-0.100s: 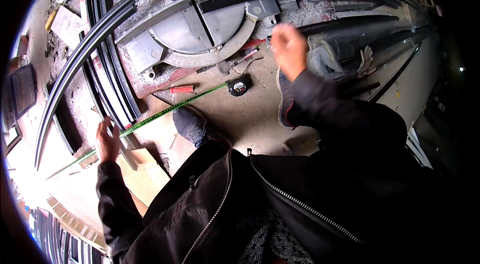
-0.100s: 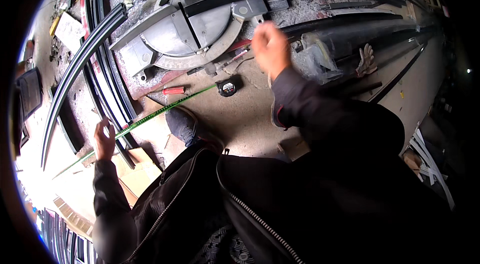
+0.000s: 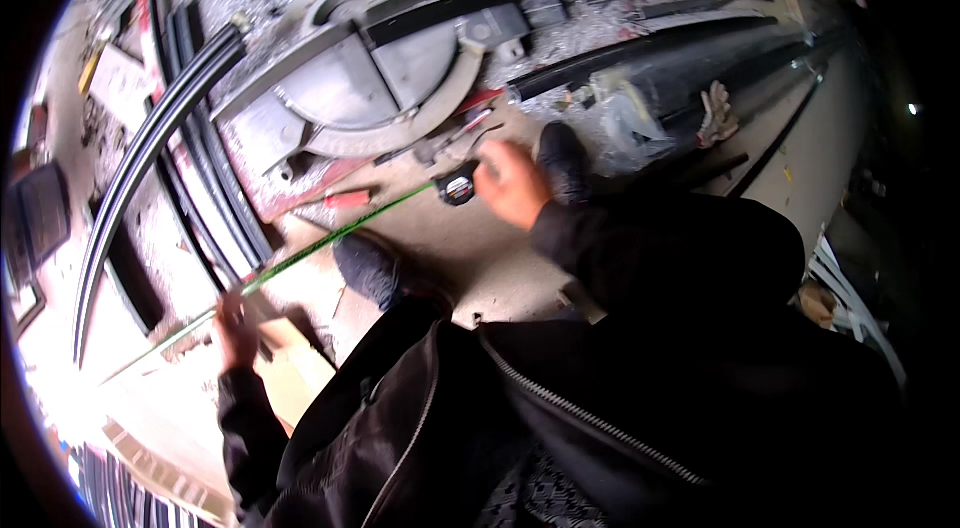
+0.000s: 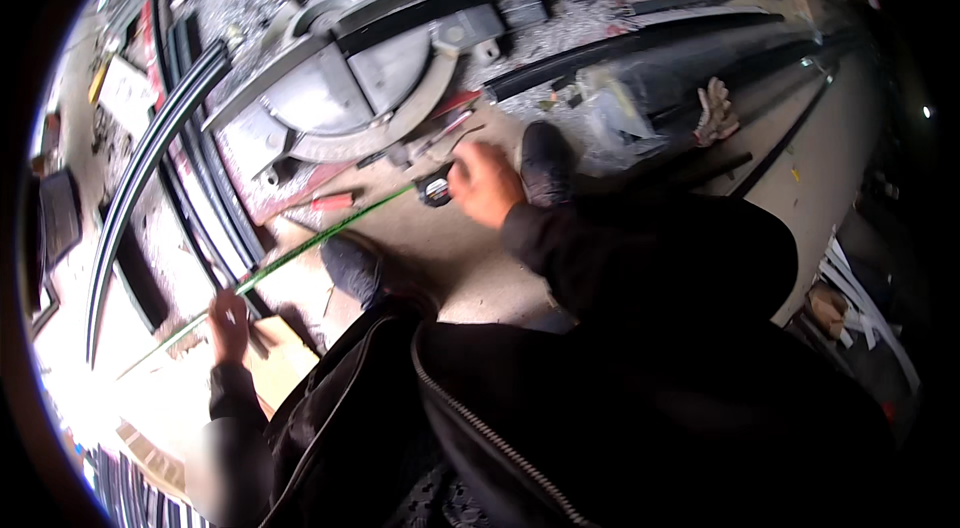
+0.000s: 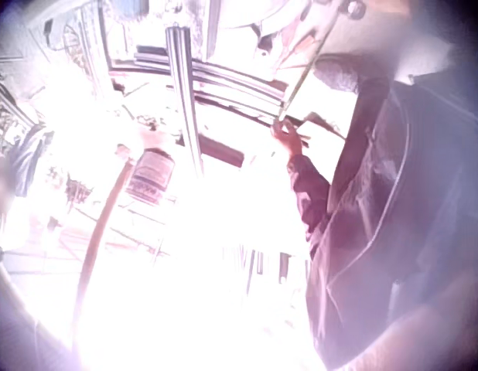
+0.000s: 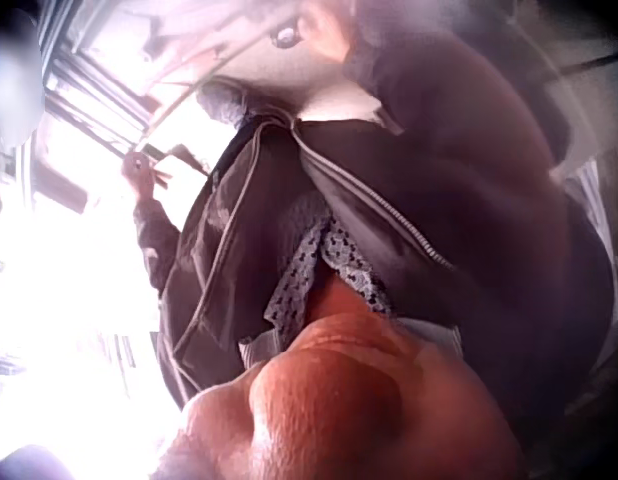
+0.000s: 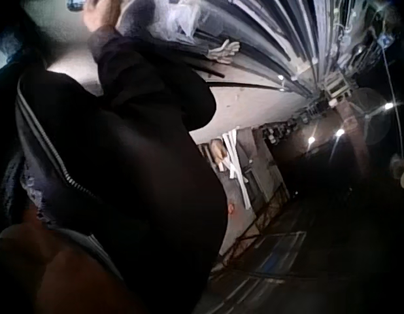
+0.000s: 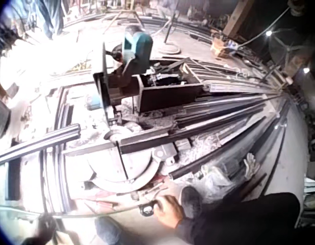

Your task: The person uses a green flexible tape measure to measure the dimensions of a large metal window frame and several long metal bars. They measure the frame's width and height, then measure and mark the metal bars on the floor before placing them aside.

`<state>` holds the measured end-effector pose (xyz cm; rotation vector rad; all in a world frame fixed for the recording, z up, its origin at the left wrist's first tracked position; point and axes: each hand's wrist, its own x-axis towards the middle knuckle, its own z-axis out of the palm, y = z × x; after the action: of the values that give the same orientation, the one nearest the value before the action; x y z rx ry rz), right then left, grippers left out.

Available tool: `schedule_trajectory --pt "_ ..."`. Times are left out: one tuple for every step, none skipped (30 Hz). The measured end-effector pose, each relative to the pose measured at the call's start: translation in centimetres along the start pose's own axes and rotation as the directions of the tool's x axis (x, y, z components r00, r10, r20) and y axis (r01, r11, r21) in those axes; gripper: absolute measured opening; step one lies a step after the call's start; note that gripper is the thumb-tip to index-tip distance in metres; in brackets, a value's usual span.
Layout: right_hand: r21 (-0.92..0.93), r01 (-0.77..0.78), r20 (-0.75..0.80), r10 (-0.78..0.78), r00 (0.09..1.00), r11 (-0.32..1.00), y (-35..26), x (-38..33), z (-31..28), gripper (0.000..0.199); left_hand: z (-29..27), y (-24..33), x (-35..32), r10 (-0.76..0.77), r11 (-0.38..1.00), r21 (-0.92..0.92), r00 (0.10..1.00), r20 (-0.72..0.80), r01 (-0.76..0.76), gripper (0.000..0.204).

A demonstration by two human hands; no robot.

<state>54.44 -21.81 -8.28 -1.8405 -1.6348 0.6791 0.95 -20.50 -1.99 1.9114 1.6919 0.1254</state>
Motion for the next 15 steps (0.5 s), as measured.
schedule_trajectory --pt "-0.053 0.003 0.090 0.002 0.996 0.999 -0.7 -1.6 0.5 0.037 0.5 2.0 -1.5 -0.194 0.980 -0.029 0.977 0.086 0.197 0.017" --pt "-0.095 0.024 0.182 -0.007 0.983 0.995 -1.8 -2.4 1.1 0.046 1.8 1.1 -3.9 -0.373 0.898 -0.166 0.906 0.202 0.407 0.017" --pt "-0.162 0.056 0.210 -0.021 0.978 0.985 -1.8 -2.9 1.5 0.053 3.8 2.4 -5.3 -0.138 0.976 -0.163 0.989 0.060 0.146 0.016" --pt "-0.215 0.075 0.243 -0.021 0.970 0.974 -1.8 -3.4 2.1 0.061 5.6 3.9 -7.0 0.108 0.987 -0.115 0.992 -0.069 -0.116 0.015" --pt "-0.219 0.071 0.337 0.007 0.942 0.973 -2.3 -3.0 2.3 0.065 6.8 4.8 -8.9 -0.098 0.956 -0.280 0.995 -0.003 0.093 0.016" --pt "-0.216 0.070 0.425 0.029 0.905 0.974 -3.0 -2.4 2.4 0.070 7.7 4.7 -10.6 -0.288 0.860 -0.415 0.954 0.088 0.298 0.017" --pt "-0.266 0.158 0.416 -0.034 0.909 0.951 -2.6 -2.3 3.5 0.071 10.8 0.5 -14.1 -0.255 0.879 -0.400 0.965 0.064 0.259 0.020" --pt "-0.305 0.144 0.426 0.000 0.905 0.942 -2.1 -2.4 3.7 0.069 11.7 1.3 -14.4 -0.384 0.779 -0.479 0.912 0.147 0.405 0.022" --pt "-0.329 0.140 0.441 0.021 0.897 0.934 -2.0 -2.0 4.2 0.068 12.0 2.0 -14.8 -0.472 0.688 -0.526 0.859 0.198 0.499 0.024" --pt "-0.351 0.140 0.459 0.040 0.887 0.926 -1.9 -1.6 4.6 0.066 12.1 2.5 -15.1 -0.531 0.613 -0.556 0.814 0.235 0.561 0.026" --pt "-0.386 0.174 0.424 0.007 0.906 0.906 -1.5 -1.6 5.5 0.058 12.1 2.5 -15.1 -0.568 0.553 -0.584 0.782 0.256 0.594 0.028" --pt "-0.399 0.194 0.418 -0.010 0.908 0.896 -0.9 -1.5 5.9 0.056 12.2 2.6 -14.6 -0.590 0.499 -0.607 0.756 0.285 0.618 0.030" --pt "-0.412 0.214 0.414 -0.027 0.910 0.886 -0.4 -1.5 6.3 0.054 12.1 2.7 -14.3 -0.609 0.441 -0.632 0.730 0.310 0.637 0.032" --pt "-0.427 0.238 0.415 -0.045 0.909 0.872 0.2 -1.5 6.8 0.052 12.1 2.7 -14.0 -0.629 0.377 -0.656 0.701 0.336 0.653 0.034" --pt "-0.404 0.276 0.438 -0.081 0.896 0.872 0.8 -1.6 7.3 0.049 12.2 2.7 -13.8 -0.643 0.317 -0.679 0.676 0.359 0.663 0.036"
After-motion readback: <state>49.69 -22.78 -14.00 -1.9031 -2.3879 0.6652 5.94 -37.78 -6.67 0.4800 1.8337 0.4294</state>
